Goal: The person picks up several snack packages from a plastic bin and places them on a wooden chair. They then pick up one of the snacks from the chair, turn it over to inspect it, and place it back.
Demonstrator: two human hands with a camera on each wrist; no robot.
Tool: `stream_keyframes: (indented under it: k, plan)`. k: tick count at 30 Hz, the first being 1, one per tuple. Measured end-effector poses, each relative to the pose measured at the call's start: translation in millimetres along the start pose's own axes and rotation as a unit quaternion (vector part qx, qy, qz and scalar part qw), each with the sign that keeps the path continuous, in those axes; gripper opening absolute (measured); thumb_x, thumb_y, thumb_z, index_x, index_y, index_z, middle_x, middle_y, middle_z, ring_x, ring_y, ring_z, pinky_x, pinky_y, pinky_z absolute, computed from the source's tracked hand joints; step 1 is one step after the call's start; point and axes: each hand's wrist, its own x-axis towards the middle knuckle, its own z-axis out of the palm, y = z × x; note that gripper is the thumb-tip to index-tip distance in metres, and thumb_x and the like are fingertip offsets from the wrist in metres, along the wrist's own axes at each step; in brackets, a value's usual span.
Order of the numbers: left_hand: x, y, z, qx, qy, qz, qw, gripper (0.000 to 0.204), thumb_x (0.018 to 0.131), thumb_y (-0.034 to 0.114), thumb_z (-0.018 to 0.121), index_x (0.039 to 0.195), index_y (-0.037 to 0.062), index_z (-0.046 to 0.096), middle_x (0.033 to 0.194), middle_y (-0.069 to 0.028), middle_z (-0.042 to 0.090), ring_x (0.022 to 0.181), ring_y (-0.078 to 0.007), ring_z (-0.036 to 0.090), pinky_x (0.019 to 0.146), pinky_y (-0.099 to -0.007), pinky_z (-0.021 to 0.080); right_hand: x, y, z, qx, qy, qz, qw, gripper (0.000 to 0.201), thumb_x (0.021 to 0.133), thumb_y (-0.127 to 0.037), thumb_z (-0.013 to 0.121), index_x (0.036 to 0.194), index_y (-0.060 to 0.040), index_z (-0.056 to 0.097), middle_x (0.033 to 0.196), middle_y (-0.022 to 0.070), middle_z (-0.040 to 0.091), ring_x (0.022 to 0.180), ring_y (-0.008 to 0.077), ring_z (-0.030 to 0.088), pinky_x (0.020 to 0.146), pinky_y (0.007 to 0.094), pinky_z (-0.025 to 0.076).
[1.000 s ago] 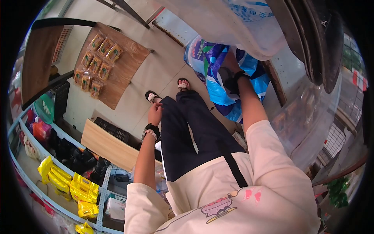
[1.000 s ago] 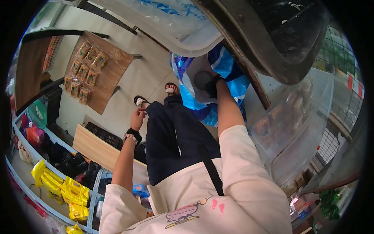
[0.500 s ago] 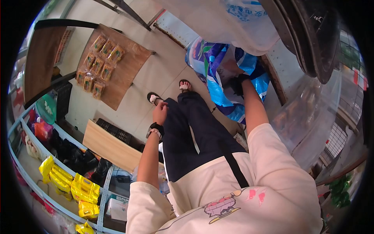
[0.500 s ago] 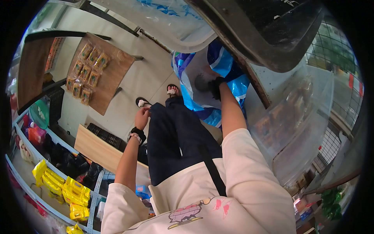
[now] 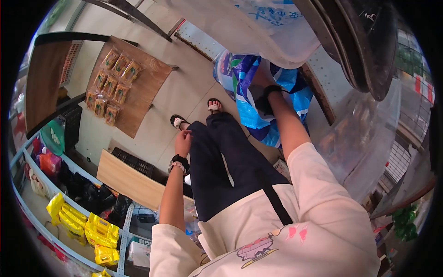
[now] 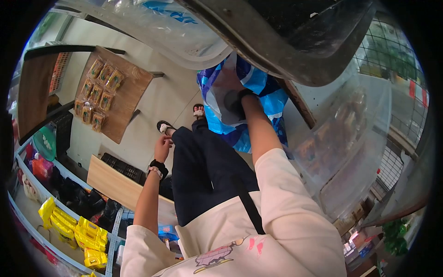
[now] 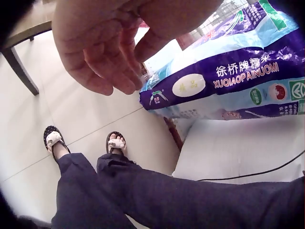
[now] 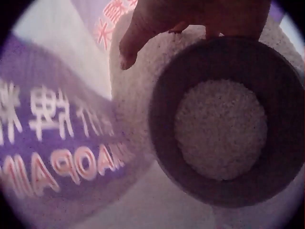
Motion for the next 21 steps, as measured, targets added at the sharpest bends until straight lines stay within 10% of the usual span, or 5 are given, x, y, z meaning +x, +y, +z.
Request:
stream_keyframes:
  k: [6,9,18,21]
  plan:
    - [-10,1,-1,0.019,0.002,-0.020,1.000,0.022,0.084,0.010,0.044,0.097,-0.0014,0.057,0.079,-0.0116,0.063,0.071,-0.0170,0.062,0.063,-0.0268,0.049,7,-2,-1,-0.061,-0.098,-0.005,0.993,0.077,0.055,-0.040,0.072,0.118,-0.0026,0.048,0.118,0.0212,0.049,0.112,0.0365,0.043,0.098,0.0404,0.032]
    - [-10,6,-1,0.003,0.006,-0.017,1.000,0.022,0.084,0.010,0.044,0.097,-0.0008,0.057,0.079,-0.0111,0.063,0.071,-0.0164,0.061,0.064,-0.0268,0.049,36,70,78,0.140,0.042,-0.068,0.987,0.074,0.056,-0.039,0.071,0.117,-0.0022,0.049,0.119,0.0201,0.049,0.112,0.0323,0.044,0.098,0.0384,0.032]
    - [13,8,4,-0.029,0.002,0.000,1.000,0.021,0.083,0.016,0.045,0.094,0.0073,0.060,0.079,-0.0086,0.065,0.075,-0.0184,0.063,0.065,-0.0286,0.047,-23,39,-11,-0.132,-0.006,0.036,0.991,0.054,0.061,-0.032,0.068,0.104,-0.0014,0.058,0.110,0.0214,0.055,0.105,0.0309,0.051,0.092,0.0365,0.038]
    - [10,11,1,-0.003,0.011,0.019,1.000,0.021,0.082,0.016,0.046,0.094,0.0069,0.060,0.080,-0.0093,0.065,0.074,-0.0181,0.063,0.066,-0.0287,0.046,-41,0,-43,-0.203,-0.124,0.031,0.971,0.043,0.069,-0.040,0.059,0.071,0.0027,0.064,0.075,0.0222,0.062,0.079,0.0347,0.062,0.075,0.0377,0.048]
